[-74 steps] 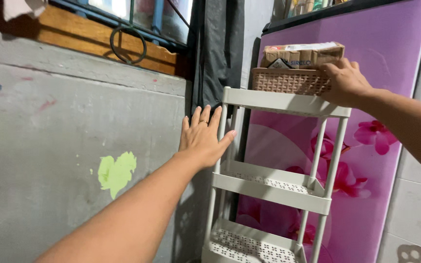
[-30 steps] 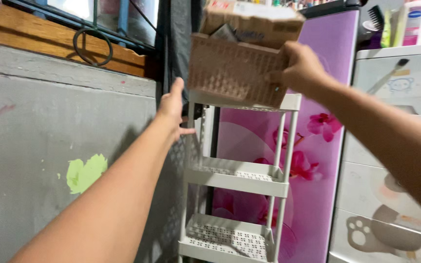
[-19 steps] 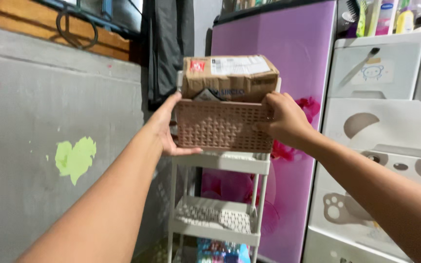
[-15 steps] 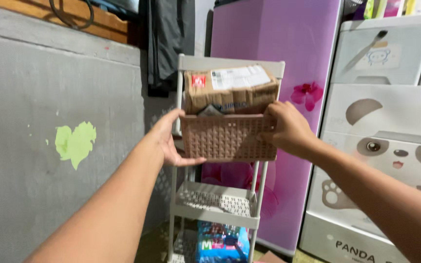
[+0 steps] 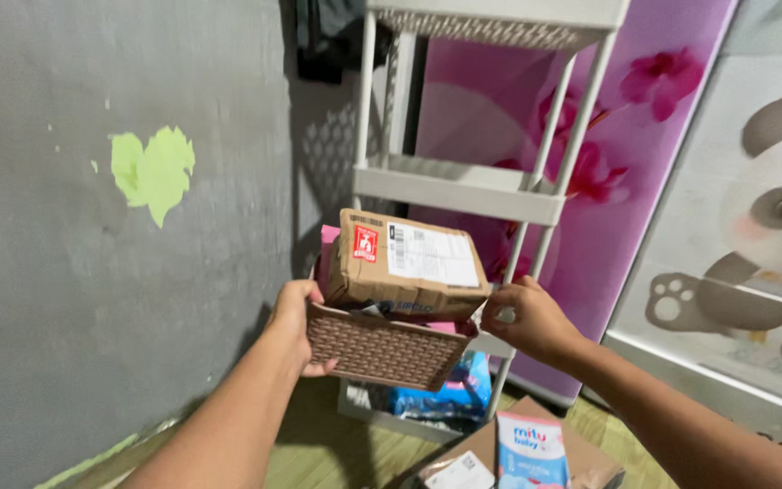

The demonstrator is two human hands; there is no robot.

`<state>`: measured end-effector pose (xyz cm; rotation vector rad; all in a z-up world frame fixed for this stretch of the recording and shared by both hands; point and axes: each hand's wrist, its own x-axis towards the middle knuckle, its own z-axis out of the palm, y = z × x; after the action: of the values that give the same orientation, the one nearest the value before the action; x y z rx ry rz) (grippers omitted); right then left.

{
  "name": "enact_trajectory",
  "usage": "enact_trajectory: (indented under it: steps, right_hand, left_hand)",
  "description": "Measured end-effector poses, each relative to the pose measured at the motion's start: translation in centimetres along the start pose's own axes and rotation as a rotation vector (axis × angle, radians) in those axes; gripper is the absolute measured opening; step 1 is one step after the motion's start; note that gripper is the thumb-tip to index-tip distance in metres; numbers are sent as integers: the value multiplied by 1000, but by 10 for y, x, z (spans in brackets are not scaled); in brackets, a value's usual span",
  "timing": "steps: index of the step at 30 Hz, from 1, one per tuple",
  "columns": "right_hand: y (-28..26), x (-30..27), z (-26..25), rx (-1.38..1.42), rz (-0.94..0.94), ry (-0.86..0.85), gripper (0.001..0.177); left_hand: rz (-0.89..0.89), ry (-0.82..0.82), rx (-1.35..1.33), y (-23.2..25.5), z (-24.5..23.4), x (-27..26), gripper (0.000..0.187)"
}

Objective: The person removes items from a white plastic shelving unit, including a basket and packages, then disassembles the unit by detaching shelves and vertical poles. The components are placed on the floor next to a purple cabinet.

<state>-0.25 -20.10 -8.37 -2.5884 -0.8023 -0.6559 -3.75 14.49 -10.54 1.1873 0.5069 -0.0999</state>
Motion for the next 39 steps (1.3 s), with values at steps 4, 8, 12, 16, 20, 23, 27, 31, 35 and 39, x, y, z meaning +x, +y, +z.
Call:
enact_trajectory:
  steps: [4,8,12,16,20,23,27,31,35,39]
  right_hand:
    - [52,-3,57,159,288,-167,14]
    - [104,-34,110,47,298,-343,17]
    - [114,-81,139,-96,333,-636,35]
    - [78,-118,144,-187,310,-779,66]
    - [26,-123,146,-295,355,-917,103]
    - [-3,-123,152,-349,287,-973,109]
    - [-19,-120,170,-317,197,-1057,103]
    - [-6,-122,187,-332,211,-1133,103]
    - [20,-130,200,-286,325,-1030,104]
    - [50,-132,213,-414,485,-1059,93]
  left_hand:
    - [-121,14,-24,-35,-30,28,35]
    - [-179,22,-57,-64,-36,50,33]
    - [-193,3,-94,-81,-23,64,31]
    - [-191,-52,-123,-97,-7,71,32]
    - [-181,-32,-143,-99,8,73,31]
    - [-162,-22,-151,-97,14,72,30]
    - [-139,-37,-146,-93,18,68,34]
    - [-139,48,-163,-94,22,66,37]
    - [-119,-34,-142,-96,19,68,39]
    - [-142,-106,-110,-98,23,76,39]
